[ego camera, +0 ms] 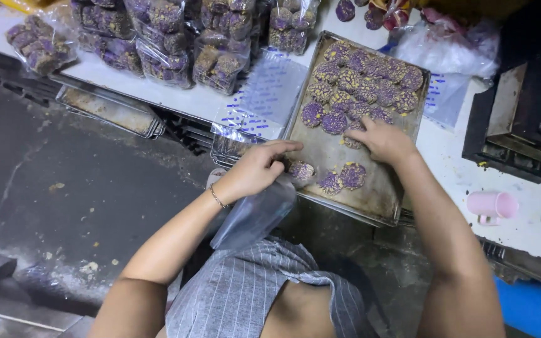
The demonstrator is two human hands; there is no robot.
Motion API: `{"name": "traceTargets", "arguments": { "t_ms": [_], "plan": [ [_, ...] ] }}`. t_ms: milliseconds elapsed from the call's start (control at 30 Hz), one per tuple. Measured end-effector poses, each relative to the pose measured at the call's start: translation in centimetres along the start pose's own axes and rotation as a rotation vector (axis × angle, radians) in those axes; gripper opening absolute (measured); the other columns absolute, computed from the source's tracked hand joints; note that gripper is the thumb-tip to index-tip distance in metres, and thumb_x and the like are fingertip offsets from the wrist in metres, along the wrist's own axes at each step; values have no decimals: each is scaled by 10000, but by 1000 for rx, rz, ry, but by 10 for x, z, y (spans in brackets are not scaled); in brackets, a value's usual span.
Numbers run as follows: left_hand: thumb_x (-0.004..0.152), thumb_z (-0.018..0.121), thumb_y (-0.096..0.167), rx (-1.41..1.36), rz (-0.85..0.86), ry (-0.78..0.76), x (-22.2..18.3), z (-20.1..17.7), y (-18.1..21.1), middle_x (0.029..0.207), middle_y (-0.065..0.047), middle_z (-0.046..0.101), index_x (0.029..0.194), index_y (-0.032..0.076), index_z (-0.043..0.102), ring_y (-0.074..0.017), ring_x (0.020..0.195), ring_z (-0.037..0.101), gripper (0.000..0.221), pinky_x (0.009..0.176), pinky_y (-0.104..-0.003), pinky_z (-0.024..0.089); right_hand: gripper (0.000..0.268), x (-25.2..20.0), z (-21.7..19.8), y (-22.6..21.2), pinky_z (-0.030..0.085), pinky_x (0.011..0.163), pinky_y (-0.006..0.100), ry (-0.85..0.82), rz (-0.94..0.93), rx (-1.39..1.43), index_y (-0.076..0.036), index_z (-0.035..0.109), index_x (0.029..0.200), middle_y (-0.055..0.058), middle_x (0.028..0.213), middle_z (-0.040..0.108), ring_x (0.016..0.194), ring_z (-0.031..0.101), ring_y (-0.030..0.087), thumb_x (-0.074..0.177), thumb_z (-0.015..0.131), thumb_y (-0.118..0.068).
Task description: Packing purple cookies from a tray into individual plastic bags
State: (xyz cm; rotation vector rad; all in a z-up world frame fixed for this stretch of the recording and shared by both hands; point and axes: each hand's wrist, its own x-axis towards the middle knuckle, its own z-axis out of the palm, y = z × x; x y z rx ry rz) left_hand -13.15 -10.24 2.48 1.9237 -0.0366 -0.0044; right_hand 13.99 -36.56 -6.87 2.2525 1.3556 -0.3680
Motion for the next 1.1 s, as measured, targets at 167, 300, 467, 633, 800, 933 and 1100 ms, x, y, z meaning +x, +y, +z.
{"name": "traceTargets", "arguments": {
  "t_ms": [167,300,467,633,800,933,1100],
  "plan": [
    [843,476,12,-68,-56,-15,-3,-6,26,1325,-230,658,1319,12,647,-444,1214,615,505,1016,-521,491,968,-5,-11,31,517,861,584,-127,75,833,-84,496,1456,299,1080,683,1059,675,487,602,927,-230],
    [837,486,12,-136,-94,7,7,-4,12,1300,-232,675,1304,28,663,-442,1148,659,500,979,-515,520,911,-35,-67,-19,579,817,392,272,12,1393,-53,388,1468,175,1405,341,1089,544,317,687,842,60],
    [708,563,-80,-601,-151,80,34,9,-57,1257,-182,638,1367,-42,582,-112,666,634,660,527,-213,571,777,-21,-90,-152,369,1162,403,1006,-117,1264,-97,512,1247,99,1167,583,1183,601,263,669,1016,-225],
    [755,566,11,-60,-15,-11,27,-1,-12,1389,-287,580,1450,37,524,-499,1260,557,697,1062,-567,457,400,16,-11,-134,291,1138,658,375,-246,396,-276,633,1280,81,1162,674,1112,676,302,891,645,-368],
    [830,529,20,39,-52,13,32,-33,-22,1352,-192,651,1361,84,628,-423,1202,628,543,1035,-534,492,646,-22,-137,-135,133,1152,774,115,-270,239,-254,406,1540,112,1282,687,1202,663,291,935,621,-328],
    [858,538,69,120,-53,333,40,-67,-57,800,18,755,813,240,759,-264,840,734,283,803,-371,582,293,39,-125,-123,436,965,396,451,-109,202,-299,559,1157,-27,881,750,918,725,202,937,571,-491],
    [894,709,222,119,27,548,10,-131,-76,1282,-120,615,1294,137,559,-339,1166,635,435,974,-471,525,166,130,-175,-75,487,908,402,651,-117,252,-336,752,1015,-55,985,766,1033,709,191,922,636,-261]
  ]
}}
